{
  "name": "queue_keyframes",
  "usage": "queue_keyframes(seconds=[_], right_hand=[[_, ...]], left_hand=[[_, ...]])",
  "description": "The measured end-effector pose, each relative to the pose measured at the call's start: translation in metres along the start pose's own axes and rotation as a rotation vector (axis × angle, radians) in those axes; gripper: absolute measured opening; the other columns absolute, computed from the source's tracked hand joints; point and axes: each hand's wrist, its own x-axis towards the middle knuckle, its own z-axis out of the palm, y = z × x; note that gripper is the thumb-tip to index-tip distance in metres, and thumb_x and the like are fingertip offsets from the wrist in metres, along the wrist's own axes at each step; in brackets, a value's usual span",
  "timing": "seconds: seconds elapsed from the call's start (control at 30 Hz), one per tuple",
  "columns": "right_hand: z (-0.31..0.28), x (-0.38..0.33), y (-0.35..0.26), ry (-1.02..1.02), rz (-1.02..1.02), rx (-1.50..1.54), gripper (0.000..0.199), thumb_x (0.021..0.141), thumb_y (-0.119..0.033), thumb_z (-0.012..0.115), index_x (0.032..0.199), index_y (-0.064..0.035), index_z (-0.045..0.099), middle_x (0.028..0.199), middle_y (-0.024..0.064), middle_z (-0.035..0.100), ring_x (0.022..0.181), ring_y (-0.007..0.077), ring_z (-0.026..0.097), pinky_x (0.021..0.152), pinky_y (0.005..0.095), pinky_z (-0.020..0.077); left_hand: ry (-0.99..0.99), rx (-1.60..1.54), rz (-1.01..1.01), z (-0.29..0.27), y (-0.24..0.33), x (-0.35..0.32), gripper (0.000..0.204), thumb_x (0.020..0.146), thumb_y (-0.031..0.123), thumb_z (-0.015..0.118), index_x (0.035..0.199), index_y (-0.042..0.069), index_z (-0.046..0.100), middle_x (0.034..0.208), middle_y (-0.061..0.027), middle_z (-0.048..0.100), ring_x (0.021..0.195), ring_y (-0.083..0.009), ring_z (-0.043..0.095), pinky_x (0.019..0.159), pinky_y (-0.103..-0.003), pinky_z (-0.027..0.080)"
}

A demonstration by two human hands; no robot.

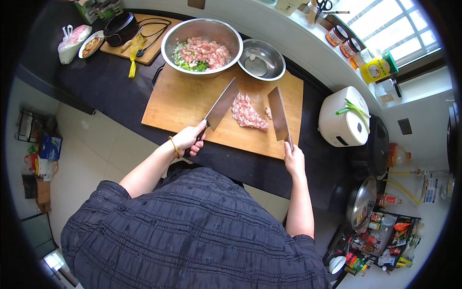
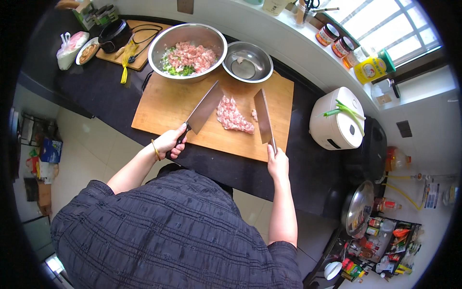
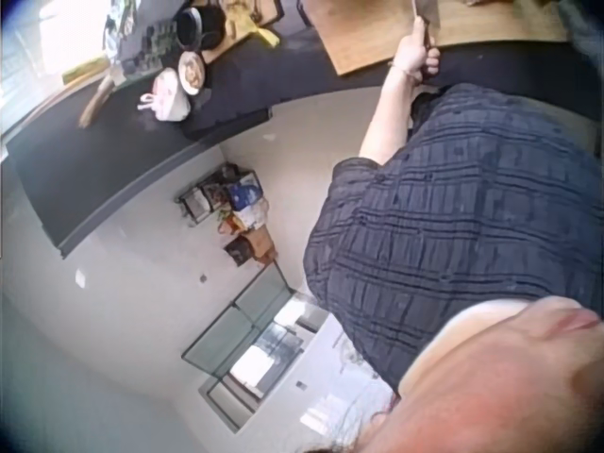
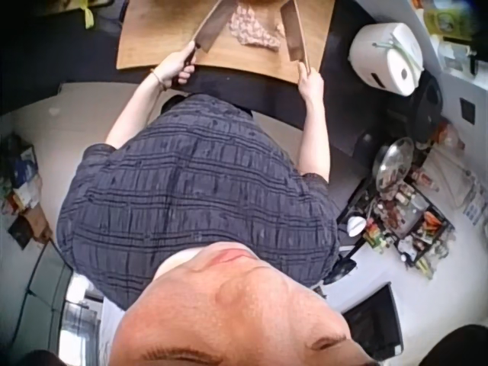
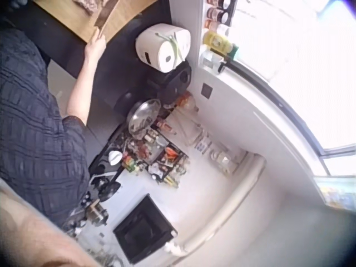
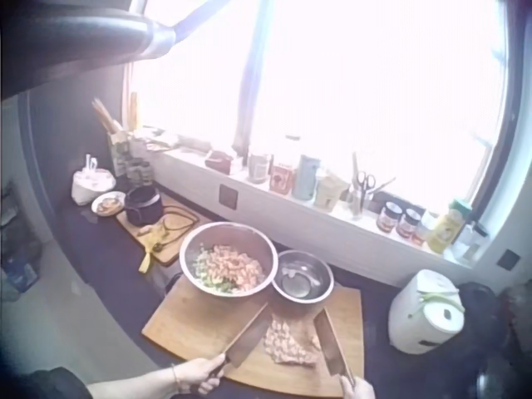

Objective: The person uses two cleavers to chop a piece of raw meat on a wooden cutting board. The person repeatedly chops the meat into smaller pieces and occasionally gathers the minced meat into a pile.

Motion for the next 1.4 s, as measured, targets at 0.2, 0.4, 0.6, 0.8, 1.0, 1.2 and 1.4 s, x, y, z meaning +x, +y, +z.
queue_keyframes(seconds=[0.2,0.4,0.6,0.8,1.0,1.2,1.4], right_hand=[[0.022,-0.009,0.005,0.062,-0.008,-0.100,0.041,0.085,-0.038,0.049,0.091,0.0015,0.058,0.081,0.0243,0.059,0.084,0.0382,0.058,0.070,0.0401,0.0454],[0.014,-0.036,0.016,0.030,-0.147,-0.092,0.039,0.084,-0.035,0.052,0.081,0.0029,0.056,0.070,0.0210,0.059,0.071,0.0344,0.060,0.062,0.0377,0.0453],[-0.002,-0.052,-0.022,-0.024,0.052,0.268,0.029,0.089,-0.033,0.047,0.078,-0.0060,0.045,0.052,0.0004,0.045,0.039,0.0075,0.043,0.034,0.0228,0.0350],[0.008,-0.060,-0.044,-0.083,0.198,0.341,0.029,0.090,-0.031,0.046,0.080,-0.0033,0.046,0.052,0.0026,0.047,0.040,0.0107,0.046,0.037,0.0263,0.0376],[0.070,-0.057,-0.019,0.312,-0.120,0.032,0.028,0.090,-0.029,0.044,0.084,-0.0015,0.045,0.050,0.0048,0.047,0.036,0.0144,0.047,0.034,0.0289,0.0385],[0.038,-0.035,-0.048,0.123,0.047,0.156,0.030,0.089,-0.030,0.045,0.086,-0.0003,0.046,0.054,0.0104,0.051,0.040,0.0198,0.052,0.039,0.0325,0.0415],[0.092,-0.038,-0.009,0.125,0.023,0.017,0.035,0.086,-0.030,0.049,0.093,0.0041,0.049,0.068,0.0244,0.058,0.052,0.0319,0.060,0.049,0.0391,0.0473]], left_hand=[[-0.014,0.005,0.010,-0.002,0.006,-0.002,0.049,0.085,0.057,0.039,0.070,0.010,0.039,0.050,0.0027,0.034,0.037,-0.0062,0.028,0.035,-0.021,0.025],[-0.032,0.003,0.022,-0.008,0.004,-0.003,0.050,0.083,0.060,0.039,0.072,0.011,0.040,0.051,0.0029,0.035,0.037,-0.0052,0.027,0.035,-0.020,0.024],[-0.033,0.002,0.022,-0.012,0.002,0.001,0.050,0.082,0.061,0.040,0.072,0.012,0.040,0.051,0.0031,0.034,0.037,-0.0050,0.026,0.034,-0.020,0.024],[-0.046,-0.004,0.005,-0.013,0.004,0.005,0.050,0.083,0.060,0.039,0.071,0.011,0.040,0.051,0.0032,0.034,0.036,-0.0052,0.026,0.034,-0.020,0.024],[-0.063,-0.010,-0.010,-0.013,0.008,0.006,0.048,0.084,0.057,0.041,0.071,0.010,0.040,0.051,0.0025,0.035,0.038,-0.0060,0.028,0.035,-0.021,0.025],[-0.073,0.023,-0.024,-0.018,0.009,0.009,0.048,0.084,0.057,0.040,0.072,0.011,0.040,0.051,0.0028,0.035,0.037,-0.0054,0.027,0.035,-0.020,0.024],[-0.083,0.023,-0.024,-0.020,0.014,0.010,0.048,0.084,0.058,0.040,0.072,0.011,0.040,0.051,0.0027,0.035,0.037,-0.0053,0.027,0.035,-0.020,0.025]])
